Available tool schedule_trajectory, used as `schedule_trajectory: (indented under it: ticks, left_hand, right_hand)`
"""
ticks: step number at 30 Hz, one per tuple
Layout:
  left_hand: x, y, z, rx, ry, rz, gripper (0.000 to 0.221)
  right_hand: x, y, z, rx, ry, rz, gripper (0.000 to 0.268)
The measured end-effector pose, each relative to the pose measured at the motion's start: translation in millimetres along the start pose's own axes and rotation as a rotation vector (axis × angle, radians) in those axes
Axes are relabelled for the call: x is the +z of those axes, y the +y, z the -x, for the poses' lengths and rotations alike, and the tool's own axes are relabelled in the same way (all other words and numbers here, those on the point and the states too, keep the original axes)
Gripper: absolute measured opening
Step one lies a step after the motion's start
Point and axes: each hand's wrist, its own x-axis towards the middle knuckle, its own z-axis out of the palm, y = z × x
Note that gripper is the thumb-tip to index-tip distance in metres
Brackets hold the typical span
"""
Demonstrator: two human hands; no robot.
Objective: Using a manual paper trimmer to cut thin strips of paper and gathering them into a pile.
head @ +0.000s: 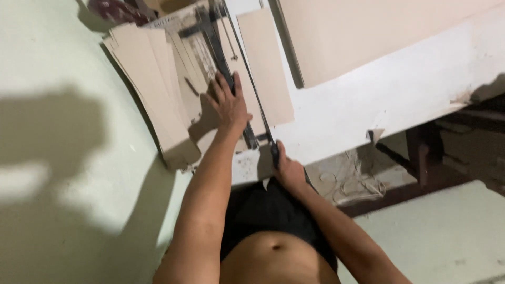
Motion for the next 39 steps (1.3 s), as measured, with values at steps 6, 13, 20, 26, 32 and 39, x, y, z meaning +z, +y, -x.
schedule_trajectory:
  ticks: [6, 13, 20, 26, 32, 39]
  left_hand:
    - [-10.3, -1.0, 15.2, 0.168, 0.118, -0.299, 0.1]
    - [27.3, -33.5, 37.3, 0.935, 0.279, -0.468, 0.006]
    - [-31.6, -112.0, 93.6, 0.793, 0.168, -0.694, 0.018]
    - [-78.8, -152.7, 85.0, 0.577, -0.007, -0.842, 0.034]
    - [-82.2, -116.6, 91.0, 0.618, 0.046, -0.573, 0.037]
    - [-79.1, -53.1, 72.4, 0.383, -0.025, -0.216, 0.044]
  right_hand:
    - [-207.3, -86.1, 87.3, 0.141, -0.216, -0.453, 0.097]
    - [-168.1, -21.9, -3.3, 0.126, -0.06, -0.263, 0.046]
    - [-122.4, -17.1, -113.4, 0.254, 0.169, 0.034, 0.089]
    - [-94.5, 22.4, -149.8, 0.203, 0.25, -0.086, 0.042]
    - [-148.1, 31.3, -76.1, -0.077, 0.151, -0.844, 0.052]
    - [-112.6, -6.9, -102.1, 0.106, 0.095, -0.332, 0.044]
